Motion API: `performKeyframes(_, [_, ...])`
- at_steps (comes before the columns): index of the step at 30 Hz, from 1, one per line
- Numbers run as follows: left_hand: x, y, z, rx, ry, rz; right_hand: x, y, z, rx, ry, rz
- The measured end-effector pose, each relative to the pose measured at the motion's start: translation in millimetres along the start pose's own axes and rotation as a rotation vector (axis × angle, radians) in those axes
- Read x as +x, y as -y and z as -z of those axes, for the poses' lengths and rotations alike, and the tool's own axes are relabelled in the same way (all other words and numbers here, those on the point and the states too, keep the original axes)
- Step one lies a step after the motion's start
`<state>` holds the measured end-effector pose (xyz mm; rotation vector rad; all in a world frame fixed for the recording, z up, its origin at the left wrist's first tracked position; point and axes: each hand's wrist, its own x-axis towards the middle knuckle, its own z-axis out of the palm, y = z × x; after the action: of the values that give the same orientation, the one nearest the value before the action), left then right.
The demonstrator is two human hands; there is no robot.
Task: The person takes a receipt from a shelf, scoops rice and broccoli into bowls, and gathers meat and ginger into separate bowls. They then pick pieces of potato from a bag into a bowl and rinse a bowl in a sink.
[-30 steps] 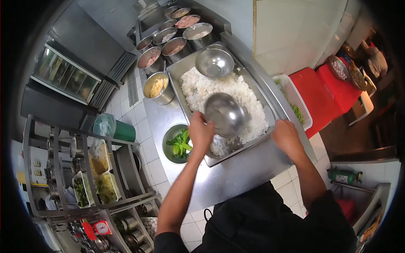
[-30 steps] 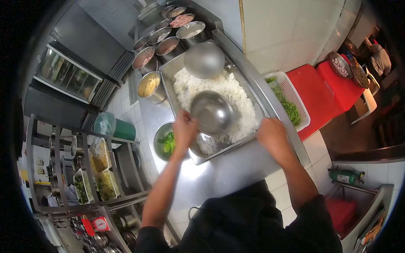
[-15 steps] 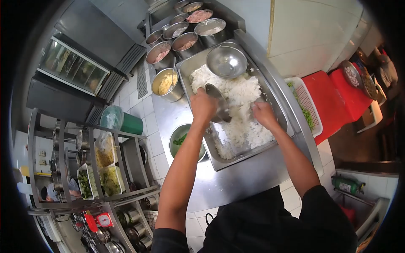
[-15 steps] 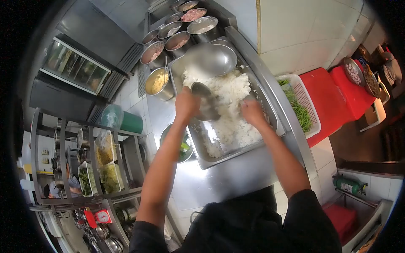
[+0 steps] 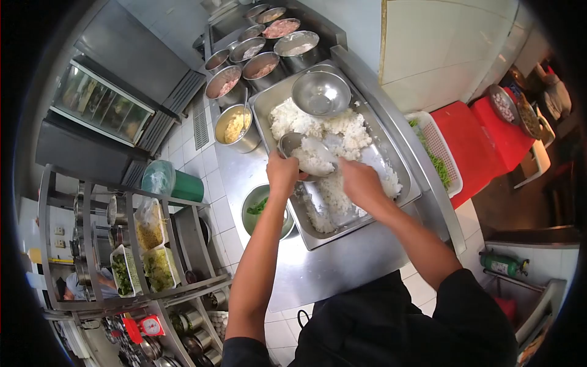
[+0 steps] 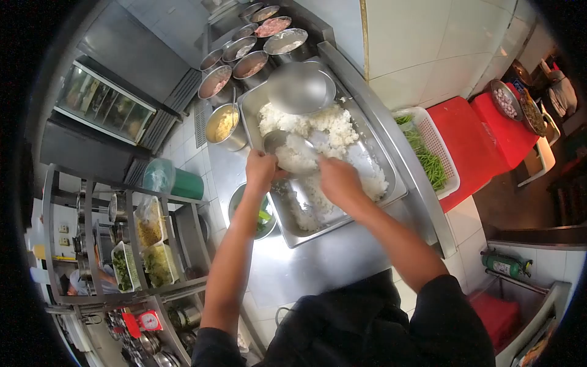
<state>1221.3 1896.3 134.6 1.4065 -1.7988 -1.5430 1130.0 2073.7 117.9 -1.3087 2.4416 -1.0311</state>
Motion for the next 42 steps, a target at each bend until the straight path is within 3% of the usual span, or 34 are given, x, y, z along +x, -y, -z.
performKeyframes(3, [-4,8,5,-0.02,-0.017,-0.007,-24,-24,30,-0.057,0.018,-0.402])
performKeyframes(6, [-8,2,9,0.027,0.006,0.009,-20,-64,20,-0.145,0.083,-0.537])
performKeyframes(9, [-7,-6,10,0.061,0.023,0.03,20,-123,-31,-0.108,-0.216,-0.313])
performKeyframes(11, [-5,-4,8,0.057,-0.005,0.003,66,-201,-91,-0.26,-0.197,0.059])
performKeyframes(15, [-3,-13,4,0.052,-0.031,0.011,106,-146,-78,0.335,0.058,-0.356])
performKeyframes(17, [2,-14,2,0.056,-0.039,0.002,104,-124,-63,0.491,0.079,-0.376])
performKeyframes(24, [12,-2,0,-0.023,0.004,0.035,77,-117,-48,0.347,0.039,-0.172])
performKeyframes(27, [1,-4,-1,-0.025,-0.019,0.035,58,-93,-35,-0.007,0.077,0.083])
performKeyframes(28, [-1,-3,-2,-0.037,-0.035,0.033,47,-84,-34,0.054,0.067,0.202])
performKeyframes(34, [-21,21,-7,0.047,-0.098,0.02,-2,-12,8,-0.115,0.079,0.19])
performKeyframes(37, [-34,28,2,0.052,-0.176,-0.13,-19,-13,49,-0.168,-0.062,-0.01])
performKeyframes(39, [-52,24,19,-0.039,-0.128,-0.078,-31,-21,84,-0.261,0.144,-0.263])
performKeyframes(42, [-79,21,50,-0.23,-0.06,-0.041,-41,-48,86,-0.35,0.247,-0.345])
